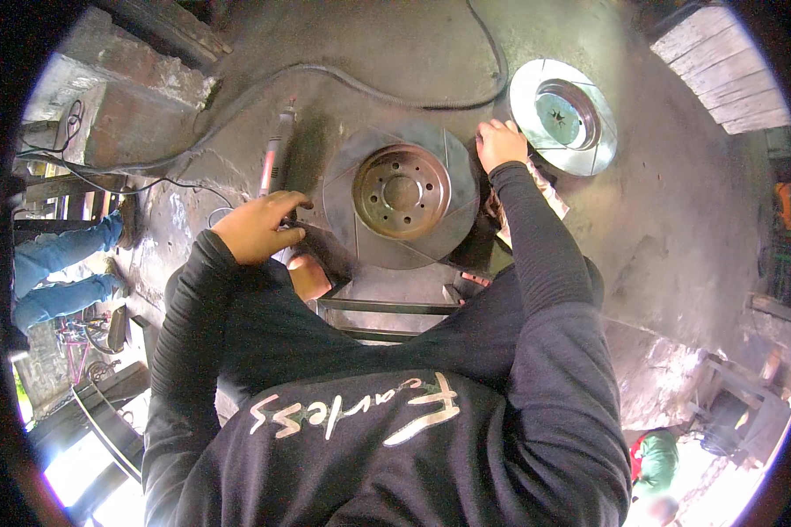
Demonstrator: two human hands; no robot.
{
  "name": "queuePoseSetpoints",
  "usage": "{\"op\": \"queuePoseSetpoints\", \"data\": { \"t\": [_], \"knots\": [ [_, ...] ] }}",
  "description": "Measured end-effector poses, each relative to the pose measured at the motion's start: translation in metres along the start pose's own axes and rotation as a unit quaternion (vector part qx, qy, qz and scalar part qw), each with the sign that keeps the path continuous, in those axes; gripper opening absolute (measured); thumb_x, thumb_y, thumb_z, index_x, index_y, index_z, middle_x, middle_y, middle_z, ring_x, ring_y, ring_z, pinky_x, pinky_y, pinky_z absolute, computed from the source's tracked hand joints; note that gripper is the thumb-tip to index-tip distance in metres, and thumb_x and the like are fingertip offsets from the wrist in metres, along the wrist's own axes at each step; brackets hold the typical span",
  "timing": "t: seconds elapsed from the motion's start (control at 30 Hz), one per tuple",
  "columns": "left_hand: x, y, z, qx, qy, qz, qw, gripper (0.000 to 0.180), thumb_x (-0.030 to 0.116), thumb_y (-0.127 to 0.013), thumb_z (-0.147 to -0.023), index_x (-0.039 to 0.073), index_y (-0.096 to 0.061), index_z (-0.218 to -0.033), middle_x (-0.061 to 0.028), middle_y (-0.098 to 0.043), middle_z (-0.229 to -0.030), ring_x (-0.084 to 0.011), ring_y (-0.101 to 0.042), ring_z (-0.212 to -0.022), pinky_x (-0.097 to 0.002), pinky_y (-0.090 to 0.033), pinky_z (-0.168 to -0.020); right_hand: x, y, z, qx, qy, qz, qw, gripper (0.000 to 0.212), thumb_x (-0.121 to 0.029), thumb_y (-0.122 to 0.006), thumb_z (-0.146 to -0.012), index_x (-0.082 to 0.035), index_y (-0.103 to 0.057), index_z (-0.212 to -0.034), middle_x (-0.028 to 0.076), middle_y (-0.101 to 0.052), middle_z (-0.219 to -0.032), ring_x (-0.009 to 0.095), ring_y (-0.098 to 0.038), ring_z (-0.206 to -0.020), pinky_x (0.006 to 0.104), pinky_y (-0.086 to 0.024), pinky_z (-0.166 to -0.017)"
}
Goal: The person sits on the floor and uses a rotary tool to grind the surface of a brake disc. They wipe the disc with a cloth and continue grinding the central hub area.
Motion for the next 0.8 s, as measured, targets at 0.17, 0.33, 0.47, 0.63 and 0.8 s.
{"op": "queuePoseSetpoints", "data": {
  "t": [0.17, 0.33, 0.47, 0.63, 0.8],
  "knots": [
    [0.001, 0.0, -0.003, -0.021, 0.016, 0.01, 1.0, 0.047, 0.026, -0.062, -0.086, 0.001, -0.051, -0.124, -0.0231, -0.061, -0.114, -0.0391, -0.06, -0.105, -0.0437, -0.048, -0.09, 0.002, 0.008, 0.001, -0.001, -0.038, 0.014, 0.999, 0.016, -0.024, -0.069, -0.079, -0.013, -0.066, -0.091, 0.002, -0.067, -0.093, 0.028, -0.061, -0.093, 0.0481, -0.049, -0.078],
    [-0.026, 0.001, -0.012, 0.044, 0.032, -0.02, 0.998, 0.051, 0.028, -0.064, -0.084, -0.001, -0.052, -0.124, -0.0252, -0.06, -0.117, -0.039, -0.06, -0.109, -0.0445, -0.047, -0.094, -0.002, 0.051, -0.004, 0.048, -0.06, -0.079, 0.994, 0.023, -0.02, -0.069, -0.078, -0.011, -0.068, -0.1, 0.012, -0.066, -0.097, 0.033, -0.06, -0.097, 0.0442, -0.05, -0.086],
    [-0.098, 0.0, -0.047, 0.067, 0.195, -0.037, 0.978, 0.06, 0.038, -0.067, -0.082, -0.002, -0.053, -0.124, -0.0299, -0.059, -0.118, -0.0425, -0.059, -0.11, -0.0448, -0.048, -0.095, 0.002, 0.126, 0.0, 0.142, -0.097, -0.298, 0.939, 0.027, -0.014, -0.07, -0.08, -0.009, -0.068, -0.106, 0.009, -0.067, -0.094, 0.023, -0.063, -0.081, 0.0339, -0.051, -0.077],
    [-0.155, -0.005, -0.039, 0.128, 0.403, -0.107, 0.9, 0.077, 0.054, -0.069, -0.081, 0.001, -0.046, -0.132, -0.0241, -0.06, -0.123, -0.04, -0.06, -0.113, -0.0445, -0.049, -0.095, -0.01, 0.192, 0.081, 0.165, -0.197, -0.593, 0.763, 0.024, -0.008, -0.063, -0.09, 0.002, -0.062, -0.112, 0.005, -0.065, -0.089, 0.008, -0.057, -0.075, 0.0227, -0.043, -0.061],
    [-0.182, -0.031, -0.053, 0.126, 0.4, -0.072, 0.905, 0.079, 0.06, -0.067, -0.081, 0.001, -0.049, -0.13, -0.0243, -0.062, -0.12, -0.0381, -0.061, -0.113, -0.0443, -0.049, -0.095, 0.001, 0.179, 0.166, 0.123, -0.253, -0.661, 0.696, 0.021, -0.008, -0.058, -0.092, 0.001, -0.062, -0.11, 0.006, -0.066, -0.088, 0.012, -0.06, -0.078, 0.0261, -0.045, -0.067]
  ]
}}
Point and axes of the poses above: each hand's wrist, its own z-axis away from the middle knuckle, its own y-axis out of the back of the hand, x = y × z, the point moved 9 cm from there along -z, towards the middle knuckle
